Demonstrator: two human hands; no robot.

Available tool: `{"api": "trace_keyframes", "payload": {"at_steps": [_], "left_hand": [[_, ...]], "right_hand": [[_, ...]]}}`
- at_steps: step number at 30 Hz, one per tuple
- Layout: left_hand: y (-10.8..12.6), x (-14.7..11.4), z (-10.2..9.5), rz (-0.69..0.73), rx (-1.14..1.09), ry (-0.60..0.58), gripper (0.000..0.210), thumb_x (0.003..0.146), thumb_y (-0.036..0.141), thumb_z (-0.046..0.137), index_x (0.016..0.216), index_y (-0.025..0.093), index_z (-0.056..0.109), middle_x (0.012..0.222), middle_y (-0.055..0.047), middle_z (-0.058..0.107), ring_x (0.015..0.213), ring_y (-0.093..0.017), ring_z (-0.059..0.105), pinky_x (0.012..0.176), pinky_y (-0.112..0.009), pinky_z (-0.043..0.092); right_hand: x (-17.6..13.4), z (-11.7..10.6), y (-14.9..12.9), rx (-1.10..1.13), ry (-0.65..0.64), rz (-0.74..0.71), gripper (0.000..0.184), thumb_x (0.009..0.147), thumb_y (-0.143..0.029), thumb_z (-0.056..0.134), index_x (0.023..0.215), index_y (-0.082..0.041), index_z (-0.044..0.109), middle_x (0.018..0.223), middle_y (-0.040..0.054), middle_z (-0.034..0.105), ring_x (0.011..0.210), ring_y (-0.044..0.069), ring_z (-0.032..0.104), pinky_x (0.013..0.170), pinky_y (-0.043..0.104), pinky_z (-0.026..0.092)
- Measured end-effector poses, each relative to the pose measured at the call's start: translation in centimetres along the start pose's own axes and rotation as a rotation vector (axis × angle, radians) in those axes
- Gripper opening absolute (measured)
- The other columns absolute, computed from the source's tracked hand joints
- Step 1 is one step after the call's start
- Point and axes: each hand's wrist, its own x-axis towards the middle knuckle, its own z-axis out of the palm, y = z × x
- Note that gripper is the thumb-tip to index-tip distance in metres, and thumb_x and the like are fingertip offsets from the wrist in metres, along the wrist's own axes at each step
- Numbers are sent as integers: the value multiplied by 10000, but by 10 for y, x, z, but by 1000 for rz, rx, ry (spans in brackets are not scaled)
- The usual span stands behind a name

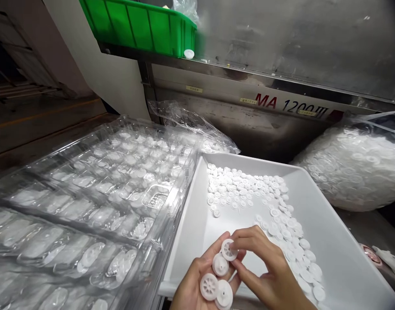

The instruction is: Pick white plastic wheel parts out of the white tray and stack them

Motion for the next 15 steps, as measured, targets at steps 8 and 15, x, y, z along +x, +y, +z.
{"api": "trace_keyframes", "payload": {"at_steps": [8,15], "left_hand": [[-5,-3,8,31,-35,50,377,918,220,325,1062,174,670,1140,-53,673,1157,-196,550,1091,-348,312],[-10,-1,2,54,-30,27,370,914,228,333,1055,205,674,1159,-69,661,1171,-227,539,1093,-395,295]], "right_hand": [[-6,5,-3,116,68,136,155,841,-136,549,946,-245,583,944,43,583,906,204,557,742,334,480],[-12,7,0,145,116,129,192,830,-109,567,954,-253,595,934,30,585,900,184,554,743,318,478]]}}
